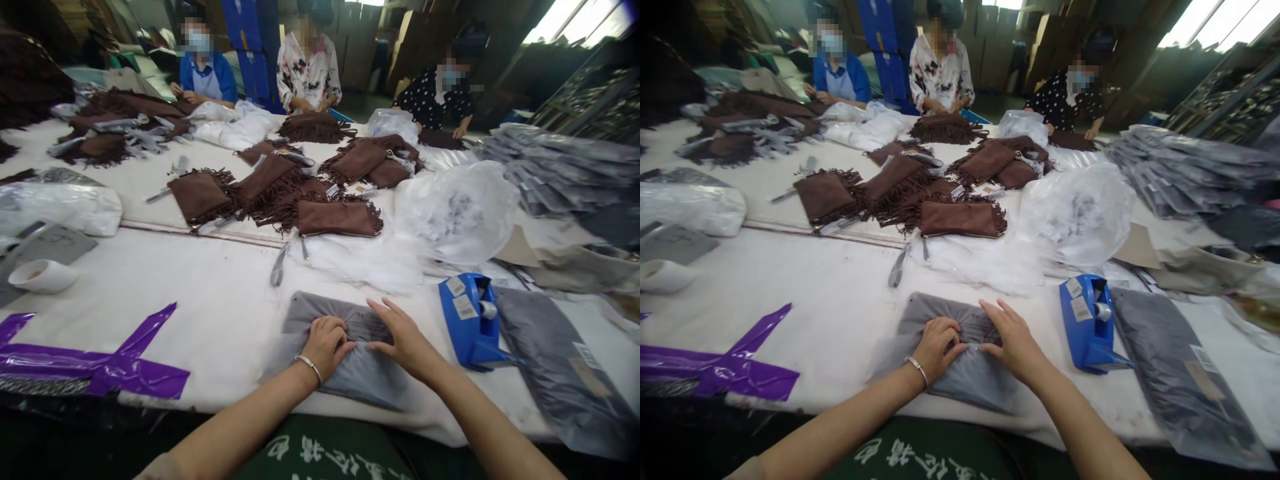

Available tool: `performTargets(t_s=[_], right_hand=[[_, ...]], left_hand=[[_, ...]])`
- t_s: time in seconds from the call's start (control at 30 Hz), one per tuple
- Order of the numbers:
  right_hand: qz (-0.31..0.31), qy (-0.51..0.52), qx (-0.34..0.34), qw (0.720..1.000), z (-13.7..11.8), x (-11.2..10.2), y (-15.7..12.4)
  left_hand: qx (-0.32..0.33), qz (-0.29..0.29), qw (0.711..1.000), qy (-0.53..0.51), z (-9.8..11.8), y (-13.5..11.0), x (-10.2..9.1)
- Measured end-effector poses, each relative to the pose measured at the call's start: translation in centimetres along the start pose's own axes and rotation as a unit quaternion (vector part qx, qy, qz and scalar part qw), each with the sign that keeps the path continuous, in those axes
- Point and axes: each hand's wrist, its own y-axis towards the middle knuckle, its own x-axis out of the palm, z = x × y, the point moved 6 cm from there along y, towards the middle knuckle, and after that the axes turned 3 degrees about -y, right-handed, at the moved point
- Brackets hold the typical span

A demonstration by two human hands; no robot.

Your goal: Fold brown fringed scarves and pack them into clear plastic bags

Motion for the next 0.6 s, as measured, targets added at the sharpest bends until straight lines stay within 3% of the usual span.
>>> performTargets(t_s=[0.1, 0.17, 0.23, 0.33, 0.4, 0.5, 0.6], right_hand=[[0.061, 0.005, 0.028, 0.998, 0.3, 0.2, -0.4], [0.121, 0.041, 0.058, 0.990, 0.5, -1.0, -0.6], [0.119, 0.115, 0.084, 0.983, 0.1, -1.9, -0.5], [0.009, 0.219, 0.100, 0.971, -2.2, -1.8, 0.3], [-0.076, 0.234, 0.063, 0.967, -5.0, -1.0, 1.4], [-0.172, 0.205, -0.013, 0.963, -9.2, 0.6, 3.6], [-0.226, 0.160, -0.063, 0.959, -12.0, 2.2, 5.7]], left_hand=[[0.000, -0.011, 0.999, 0.035, 0.5, -0.2, -1.0], [0.012, -0.018, 0.998, 0.066, 0.7, -0.8, -2.9], [0.013, -0.017, 0.995, 0.098, 0.1, -1.8, -5.4], [-0.041, -0.006, 0.990, 0.133, -2.3, -3.5, -9.0], [-0.093, 0.000, 0.988, 0.123, -4.4, -4.4, -10.2], [-0.139, 0.018, 0.987, 0.078, -6.5, -4.9, -10.3], [-0.154, 0.047, 0.985, 0.065, -7.1, -5.1, -9.6]])
